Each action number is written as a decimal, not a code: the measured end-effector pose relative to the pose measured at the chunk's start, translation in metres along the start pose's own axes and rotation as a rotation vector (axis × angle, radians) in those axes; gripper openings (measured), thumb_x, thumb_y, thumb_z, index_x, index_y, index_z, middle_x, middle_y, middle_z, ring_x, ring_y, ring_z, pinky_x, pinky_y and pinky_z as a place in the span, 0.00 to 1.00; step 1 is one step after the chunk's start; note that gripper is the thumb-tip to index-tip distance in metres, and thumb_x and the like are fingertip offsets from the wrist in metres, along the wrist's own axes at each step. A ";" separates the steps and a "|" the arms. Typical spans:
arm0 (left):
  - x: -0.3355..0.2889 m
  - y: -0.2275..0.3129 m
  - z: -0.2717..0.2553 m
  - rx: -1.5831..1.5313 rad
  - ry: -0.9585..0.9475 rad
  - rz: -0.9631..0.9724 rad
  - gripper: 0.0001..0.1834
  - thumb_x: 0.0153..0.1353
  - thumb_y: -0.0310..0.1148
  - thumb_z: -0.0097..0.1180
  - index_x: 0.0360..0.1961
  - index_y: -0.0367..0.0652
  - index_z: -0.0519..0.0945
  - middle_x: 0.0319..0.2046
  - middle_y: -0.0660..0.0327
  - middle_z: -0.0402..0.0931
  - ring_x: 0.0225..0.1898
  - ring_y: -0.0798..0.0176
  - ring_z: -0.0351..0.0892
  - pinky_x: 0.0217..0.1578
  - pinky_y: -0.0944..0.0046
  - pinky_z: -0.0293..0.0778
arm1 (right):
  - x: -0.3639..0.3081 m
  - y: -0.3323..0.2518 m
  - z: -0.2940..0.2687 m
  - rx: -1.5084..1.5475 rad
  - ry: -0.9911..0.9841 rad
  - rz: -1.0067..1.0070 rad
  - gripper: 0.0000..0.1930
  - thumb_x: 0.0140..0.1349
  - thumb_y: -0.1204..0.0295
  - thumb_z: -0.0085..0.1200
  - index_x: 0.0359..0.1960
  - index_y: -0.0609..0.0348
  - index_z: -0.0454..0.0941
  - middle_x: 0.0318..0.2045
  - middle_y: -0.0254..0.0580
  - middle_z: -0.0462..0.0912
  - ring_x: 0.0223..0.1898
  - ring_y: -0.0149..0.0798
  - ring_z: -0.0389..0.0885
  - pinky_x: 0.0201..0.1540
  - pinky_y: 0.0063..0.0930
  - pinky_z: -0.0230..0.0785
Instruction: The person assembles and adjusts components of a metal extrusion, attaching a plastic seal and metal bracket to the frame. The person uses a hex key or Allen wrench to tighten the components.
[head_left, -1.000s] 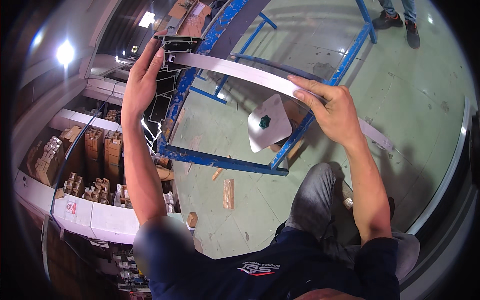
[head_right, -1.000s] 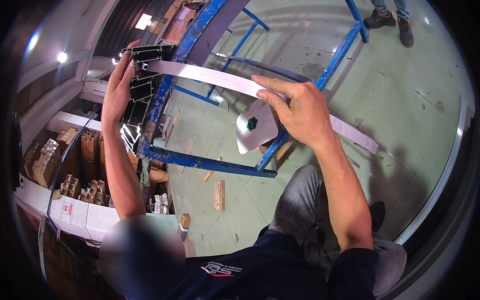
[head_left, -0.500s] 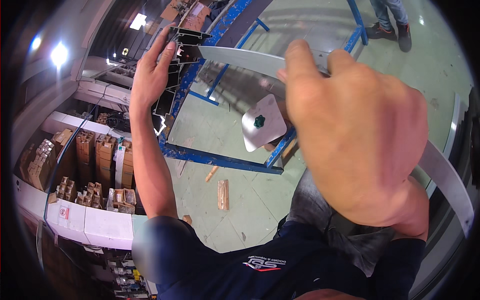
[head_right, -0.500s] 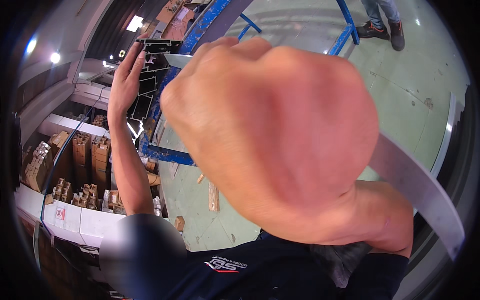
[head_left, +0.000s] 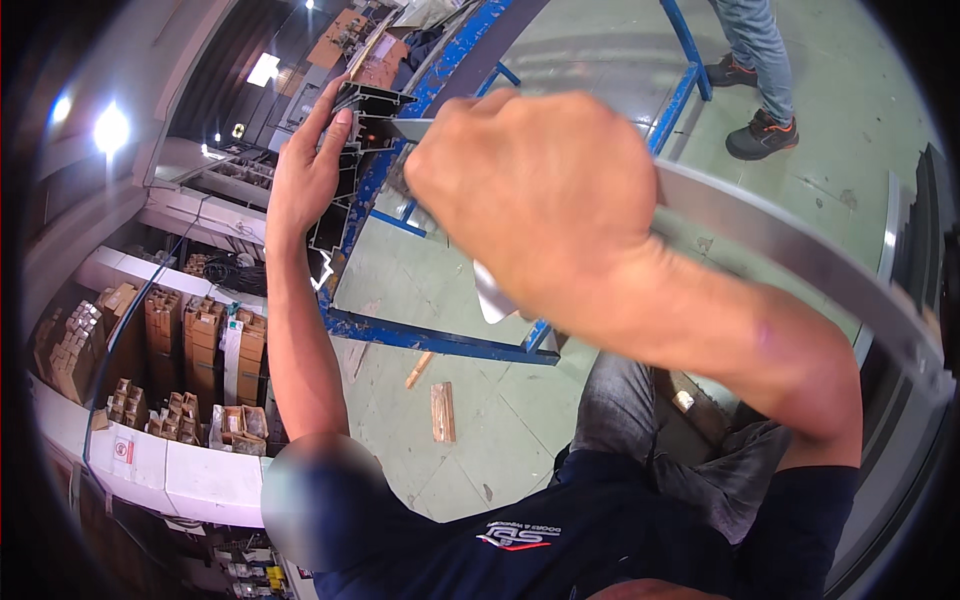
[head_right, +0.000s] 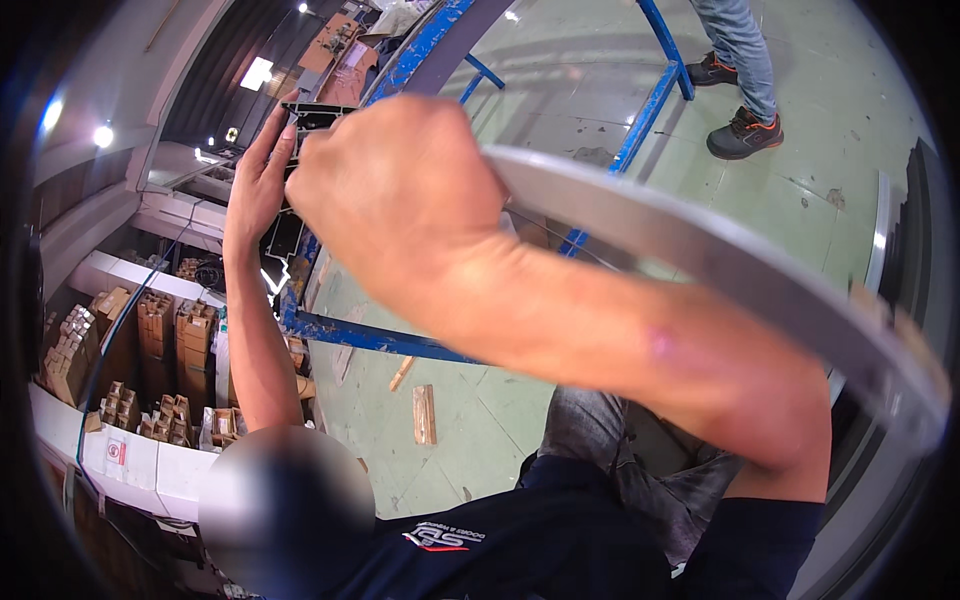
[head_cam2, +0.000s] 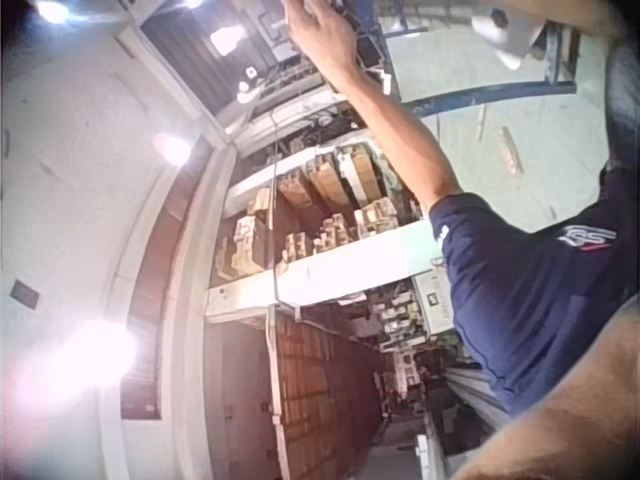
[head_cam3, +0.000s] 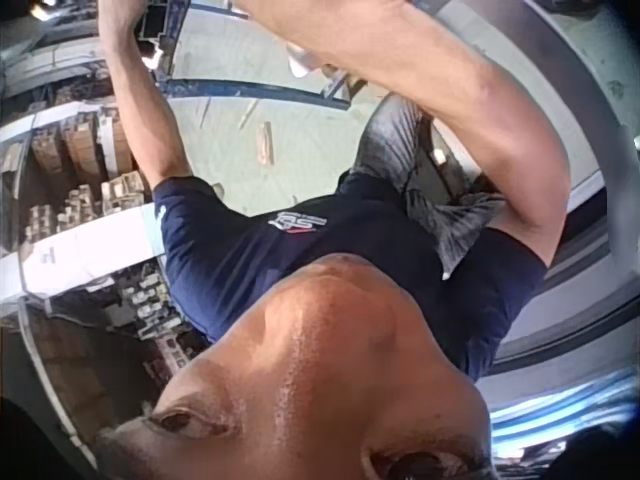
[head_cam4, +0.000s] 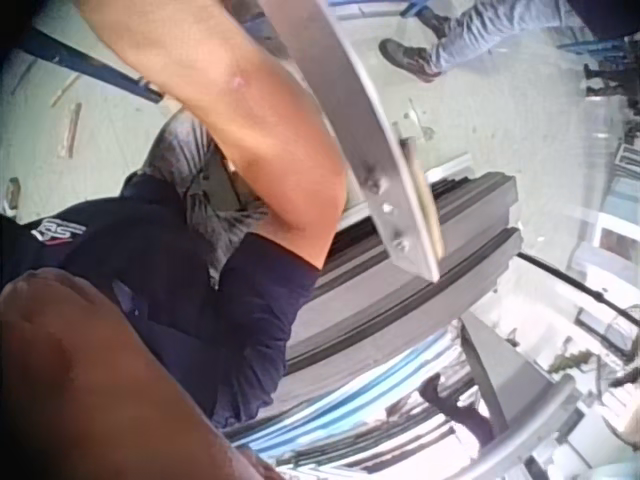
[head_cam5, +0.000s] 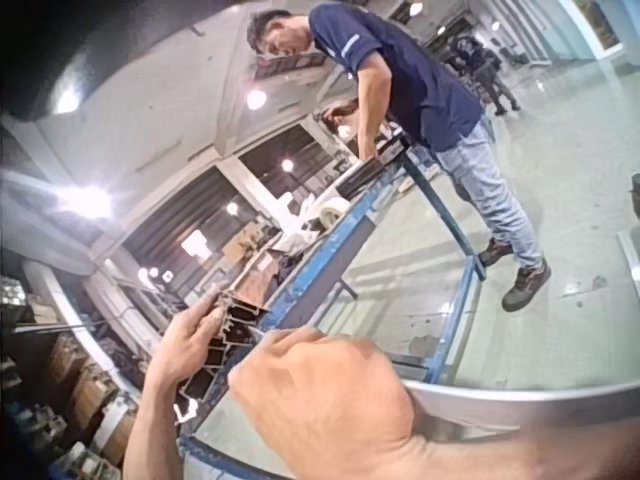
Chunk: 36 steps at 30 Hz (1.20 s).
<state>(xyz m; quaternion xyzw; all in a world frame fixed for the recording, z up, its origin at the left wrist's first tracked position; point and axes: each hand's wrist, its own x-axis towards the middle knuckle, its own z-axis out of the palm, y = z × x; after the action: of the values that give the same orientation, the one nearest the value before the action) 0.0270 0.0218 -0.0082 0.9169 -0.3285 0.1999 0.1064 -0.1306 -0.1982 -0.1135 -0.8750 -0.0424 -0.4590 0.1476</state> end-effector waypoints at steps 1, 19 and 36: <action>0.000 -0.001 0.001 -0.024 -0.003 -0.013 0.27 0.78 0.47 0.49 0.73 0.52 0.71 0.59 0.47 0.82 0.65 0.55 0.77 0.65 0.56 0.68 | 0.006 0.010 0.006 0.027 0.044 -0.029 0.02 0.47 0.71 0.66 0.21 0.46 0.88 0.17 0.28 0.83 0.26 0.31 0.88 0.20 0.28 0.69; 0.000 0.014 0.001 -0.076 -0.005 -0.162 0.41 0.69 0.62 0.57 0.72 0.43 0.72 0.61 0.49 0.79 0.65 0.57 0.74 0.69 0.56 0.63 | 0.001 0.037 0.015 0.187 -0.005 -0.051 0.07 0.53 0.72 0.59 0.31 0.57 0.86 0.26 0.45 0.87 0.29 0.47 0.89 0.27 0.41 0.79; 0.002 0.021 0.001 -0.161 -0.065 -0.232 0.48 0.64 0.62 0.62 0.75 0.39 0.66 0.60 0.47 0.79 0.62 0.57 0.78 0.69 0.58 0.61 | 0.002 0.054 0.031 -0.082 0.199 -0.179 0.05 0.46 0.71 0.60 0.20 0.52 0.76 0.17 0.39 0.82 0.20 0.41 0.86 0.17 0.36 0.72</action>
<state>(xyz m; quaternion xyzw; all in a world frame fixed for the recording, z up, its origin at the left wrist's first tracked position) 0.0151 0.0048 -0.0066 0.9433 -0.2384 0.1293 0.1913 -0.0937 -0.2408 -0.1405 -0.8231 -0.0869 -0.5564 0.0737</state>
